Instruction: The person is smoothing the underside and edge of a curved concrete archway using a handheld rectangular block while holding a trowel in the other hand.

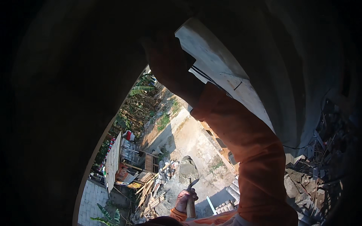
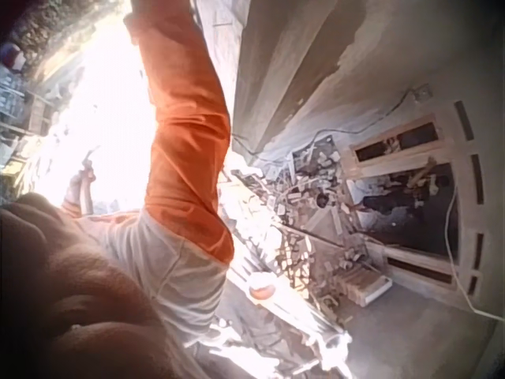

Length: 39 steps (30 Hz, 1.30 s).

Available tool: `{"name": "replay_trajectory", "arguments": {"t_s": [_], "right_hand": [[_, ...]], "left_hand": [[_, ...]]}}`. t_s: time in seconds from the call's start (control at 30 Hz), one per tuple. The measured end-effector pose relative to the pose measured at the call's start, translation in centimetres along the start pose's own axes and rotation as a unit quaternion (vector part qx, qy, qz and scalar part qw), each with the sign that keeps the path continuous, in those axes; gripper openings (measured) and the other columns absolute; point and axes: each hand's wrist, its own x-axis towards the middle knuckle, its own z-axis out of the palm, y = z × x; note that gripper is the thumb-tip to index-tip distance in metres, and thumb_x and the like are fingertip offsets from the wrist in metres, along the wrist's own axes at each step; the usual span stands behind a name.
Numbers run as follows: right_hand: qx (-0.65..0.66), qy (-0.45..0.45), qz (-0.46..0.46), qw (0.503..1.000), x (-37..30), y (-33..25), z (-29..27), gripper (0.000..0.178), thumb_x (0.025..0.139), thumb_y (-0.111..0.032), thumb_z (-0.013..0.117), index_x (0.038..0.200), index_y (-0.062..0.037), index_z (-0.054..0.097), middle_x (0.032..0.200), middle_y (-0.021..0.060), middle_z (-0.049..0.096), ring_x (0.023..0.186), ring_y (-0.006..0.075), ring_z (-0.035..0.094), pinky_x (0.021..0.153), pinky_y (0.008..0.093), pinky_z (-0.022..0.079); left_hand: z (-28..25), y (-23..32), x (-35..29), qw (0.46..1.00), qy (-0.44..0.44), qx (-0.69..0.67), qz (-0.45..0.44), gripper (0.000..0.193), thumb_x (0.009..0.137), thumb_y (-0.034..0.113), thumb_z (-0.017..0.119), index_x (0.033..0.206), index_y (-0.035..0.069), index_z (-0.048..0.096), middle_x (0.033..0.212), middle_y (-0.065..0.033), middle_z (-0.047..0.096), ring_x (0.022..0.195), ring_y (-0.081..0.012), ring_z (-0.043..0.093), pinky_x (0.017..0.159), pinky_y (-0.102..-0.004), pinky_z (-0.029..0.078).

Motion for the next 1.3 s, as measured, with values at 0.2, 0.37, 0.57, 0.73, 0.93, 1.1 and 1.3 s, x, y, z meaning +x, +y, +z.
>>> {"name": "replay_trajectory", "arguments": {"t_s": [0.2, 0.37, 0.57, 0.73, 0.93, 1.1, 1.3], "right_hand": [[-0.064, 0.062, -0.046, 0.995, 4.5, 5.9, -2.1, 0.020, 0.081, -0.013, 0.061, 0.101, -0.0082, 0.061, 0.100, 0.0162, 0.056, 0.096, 0.0310, 0.055, 0.081, 0.0417, 0.047], [-0.034, -0.020, 0.048, 0.998, 3.4, 2.9, -0.9, 0.024, 0.077, -0.009, 0.065, 0.101, -0.0068, 0.060, 0.100, 0.0158, 0.056, 0.095, 0.0336, 0.055, 0.079, 0.0442, 0.047], [-0.027, 0.054, -0.034, 0.998, 2.9, 4.0, -1.0, 0.024, 0.079, -0.011, 0.063, 0.102, -0.0074, 0.060, 0.098, 0.0156, 0.058, 0.093, 0.0316, 0.057, 0.088, 0.0426, 0.043], [-0.093, 0.010, 0.026, 0.995, 4.8, 5.4, -1.2, 0.021, 0.081, -0.011, 0.058, 0.101, -0.0069, 0.060, 0.099, 0.0147, 0.058, 0.094, 0.0296, 0.055, 0.083, 0.0430, 0.044], [0.082, -0.003, -0.062, 0.995, -2.5, -8.2, -0.3, 0.023, 0.079, -0.007, 0.059, 0.102, -0.0050, 0.057, 0.099, 0.0161, 0.049, 0.090, 0.0308, 0.052, 0.075, 0.0401, 0.047], [0.296, 0.129, 0.396, 0.860, -2.7, 0.4, -3.1, 0.024, 0.093, -0.015, 0.051, 0.113, -0.0015, 0.049, 0.084, 0.0103, 0.060, 0.076, 0.0142, 0.061, 0.059, 0.0271, 0.049], [0.415, 0.195, 0.451, 0.766, -2.7, 4.6, 3.3, 0.024, 0.096, -0.016, 0.048, 0.114, -0.0004, 0.046, 0.083, 0.0085, 0.059, 0.070, 0.0105, 0.056, 0.058, 0.0251, 0.047]], "left_hand": [[1.2, 0.7, 0.3, 0.999, -0.041, 0.005, 0.012, 0.012, 0.085, 0.017, 0.063, 0.092, 0.007, 0.062, 0.109, -0.0107, 0.056, 0.088, -0.0223, 0.056, 0.078, -0.0376, 0.045], [-0.5, 0.6, -0.3, 1.000, -0.017, 0.012, 0.003, 0.014, 0.085, 0.018, 0.063, 0.093, 0.007, 0.061, 0.109, -0.0110, 0.056, 0.088, -0.0233, 0.056, 0.078, -0.0380, 0.045], [0.9, 1.0, -0.3, 1.000, -0.018, 0.005, 0.005, 0.010, 0.085, 0.014, 0.061, 0.091, 0.007, 0.061, 0.106, -0.0118, 0.053, 0.086, -0.0226, 0.052, 0.074, -0.0367, 0.042], [-0.4, 0.2, -0.2, 1.000, -0.018, 0.002, 0.009, 0.010, 0.084, 0.013, 0.061, 0.091, 0.006, 0.061, 0.109, -0.0119, 0.056, 0.087, -0.0235, 0.057, 0.078, -0.0393, 0.045], [0.0, 1.0, 0.1, 1.000, -0.025, -0.012, -0.011, 0.010, 0.084, 0.013, 0.060, 0.092, 0.006, 0.061, 0.109, -0.0109, 0.056, 0.088, -0.0233, 0.056, 0.078, -0.0385, 0.045], [0.3, 0.8, 0.3, 0.999, -0.035, -0.030, -0.006, 0.010, 0.085, 0.010, 0.058, 0.093, 0.005, 0.061, 0.109, -0.0114, 0.056, 0.089, -0.0241, 0.055, 0.078, -0.0379, 0.044], [1.3, 0.6, -0.2, 0.998, 0.057, -0.015, -0.019, 0.008, 0.082, 0.006, 0.055, 0.087, 0.007, 0.062, 0.103, -0.0116, 0.054, 0.085, -0.0235, 0.052, 0.075, -0.0367, 0.042]]}}
